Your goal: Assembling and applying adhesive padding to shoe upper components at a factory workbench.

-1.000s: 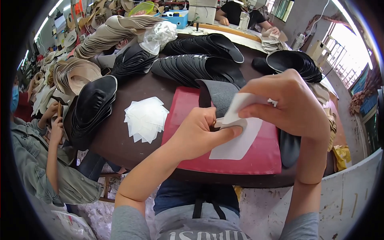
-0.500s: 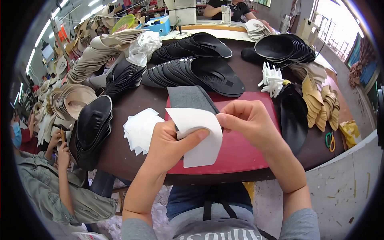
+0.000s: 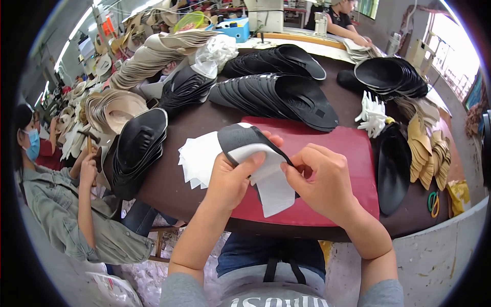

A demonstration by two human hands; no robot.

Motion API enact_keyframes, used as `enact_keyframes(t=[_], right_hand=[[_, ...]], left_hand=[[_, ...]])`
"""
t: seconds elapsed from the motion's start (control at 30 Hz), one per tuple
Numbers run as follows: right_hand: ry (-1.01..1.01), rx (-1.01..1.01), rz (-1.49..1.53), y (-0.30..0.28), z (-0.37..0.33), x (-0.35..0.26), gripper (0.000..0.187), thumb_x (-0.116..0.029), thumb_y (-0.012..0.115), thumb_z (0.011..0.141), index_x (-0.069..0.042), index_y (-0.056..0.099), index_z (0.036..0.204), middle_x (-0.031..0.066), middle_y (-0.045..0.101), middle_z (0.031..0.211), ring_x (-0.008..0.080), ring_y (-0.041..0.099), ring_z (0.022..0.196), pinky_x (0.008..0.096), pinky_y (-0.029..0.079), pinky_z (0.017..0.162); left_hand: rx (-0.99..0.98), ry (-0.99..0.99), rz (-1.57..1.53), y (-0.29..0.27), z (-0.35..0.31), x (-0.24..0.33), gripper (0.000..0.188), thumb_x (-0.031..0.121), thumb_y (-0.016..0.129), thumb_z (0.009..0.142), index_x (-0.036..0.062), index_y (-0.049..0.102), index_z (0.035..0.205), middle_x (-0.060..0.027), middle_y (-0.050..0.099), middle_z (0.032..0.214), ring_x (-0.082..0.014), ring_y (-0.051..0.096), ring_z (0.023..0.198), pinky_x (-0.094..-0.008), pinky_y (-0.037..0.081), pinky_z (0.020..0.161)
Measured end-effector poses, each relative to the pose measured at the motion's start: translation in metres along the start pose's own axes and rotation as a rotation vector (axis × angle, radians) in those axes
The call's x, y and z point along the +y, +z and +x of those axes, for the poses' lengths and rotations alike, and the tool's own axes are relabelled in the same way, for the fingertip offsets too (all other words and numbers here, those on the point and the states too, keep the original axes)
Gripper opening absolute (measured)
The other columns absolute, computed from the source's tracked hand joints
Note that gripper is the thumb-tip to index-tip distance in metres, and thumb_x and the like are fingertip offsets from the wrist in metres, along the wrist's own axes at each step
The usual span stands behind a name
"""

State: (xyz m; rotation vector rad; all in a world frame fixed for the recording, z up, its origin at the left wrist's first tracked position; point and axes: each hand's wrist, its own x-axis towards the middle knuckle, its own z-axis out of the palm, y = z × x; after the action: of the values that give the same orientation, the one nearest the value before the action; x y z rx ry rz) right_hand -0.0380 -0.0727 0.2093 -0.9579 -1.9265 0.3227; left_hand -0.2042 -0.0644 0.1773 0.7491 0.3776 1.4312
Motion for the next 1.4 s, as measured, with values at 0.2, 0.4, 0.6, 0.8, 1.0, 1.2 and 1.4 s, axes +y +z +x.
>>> enact_keyframes(t=[0.2,0.4,0.6,0.8,1.0,1.2,1.4], right_hand=[[-0.094,-0.035,-0.117,0.008,0.009,-0.015,0.004,0.004,0.067,0.075,0.002,0.064,0.074,0.0030,0.056,0.065,0.0116,0.045,0.054,0.0229,0.037,0.048],[-0.617,-0.188,-0.355,0.020,0.040,-0.015,0.007,0.000,0.066,0.080,-0.001,0.064,0.073,0.0030,0.056,0.063,0.0100,0.046,0.052,0.0227,0.038,0.048],[0.200,0.004,0.099,0.009,-0.005,-0.025,0.014,-0.005,0.063,0.086,-0.002,0.062,0.072,0.0021,0.056,0.063,0.0080,0.045,0.050,0.0220,0.038,0.048],[0.626,0.043,0.801,0.039,-0.015,0.001,0.019,-0.007,0.064,0.089,0.002,0.062,0.073,0.0022,0.056,0.059,0.0068,0.045,0.049,0.0198,0.034,0.047],[0.401,0.090,0.513,0.056,-0.030,0.004,0.016,-0.005,0.066,0.087,0.002,0.063,0.074,0.0011,0.056,0.062,0.0061,0.045,0.050,0.0176,0.035,0.049],[0.407,0.136,0.555,0.066,-0.034,0.001,0.009,-0.001,0.067,0.086,0.003,0.063,0.078,0.0023,0.059,0.068,0.0069,0.050,0.052,0.0176,0.039,0.050],[0.410,0.295,0.522,0.071,-0.018,0.004,0.007,-0.002,0.063,0.089,0.003,0.066,0.089,0.0027,0.061,0.068,0.0088,0.054,0.053,0.0180,0.043,0.052]], left_hand=[[0.154,0.036,0.163,-0.036,-0.044,0.020,0.042,0.002,0.058,0.084,0.0009,0.056,0.126,-0.0165,0.062,0.119,-0.0269,0.062,0.104,-0.0368,0.050,0.091],[0.032,0.579,1.500,-0.022,-0.058,0.049,0.039,0.002,0.058,0.086,0.0040,0.058,0.125,-0.0135,0.065,0.111,-0.0198,0.062,0.087,-0.0289,0.049,0.077],[0.219,0.040,1.216,-0.041,-0.067,0.072,0.030,0.005,0.061,0.086,0.0016,0.064,0.116,-0.0102,0.068,0.088,-0.0131,0.054,0.066,-0.0248,0.043,0.058],[0.001,0.321,1.058,-0.036,-0.052,0.053,0.023,0.008,0.063,0.086,-0.0025,0.067,0.107,-0.0068,0.067,0.072,-0.0102,0.049,0.055,-0.0218,0.040,0.050],[0.087,0.010,1.182,-0.038,-0.046,0.059,0.020,0.009,0.065,0.086,-0.0027,0.069,0.101,-0.0042,0.065,0.065,-0.0094,0.048,0.052,-0.0201,0.038,0.049],[0.088,-0.065,1.033,-0.042,-0.048,0.054,0.020,0.011,0.065,0.086,-0.0024,0.069,0.101,-0.0058,0.065,0.066,-0.0091,0.050,0.055,-0.0206,0.039,0.051],[0.116,-0.160,1.185,-0.054,-0.070,0.049,0.019,0.010,0.064,0.085,-0.0024,0.068,0.099,-0.0085,0.065,0.068,-0.0108,0.050,0.057,-0.0224,0.041,0.054]])
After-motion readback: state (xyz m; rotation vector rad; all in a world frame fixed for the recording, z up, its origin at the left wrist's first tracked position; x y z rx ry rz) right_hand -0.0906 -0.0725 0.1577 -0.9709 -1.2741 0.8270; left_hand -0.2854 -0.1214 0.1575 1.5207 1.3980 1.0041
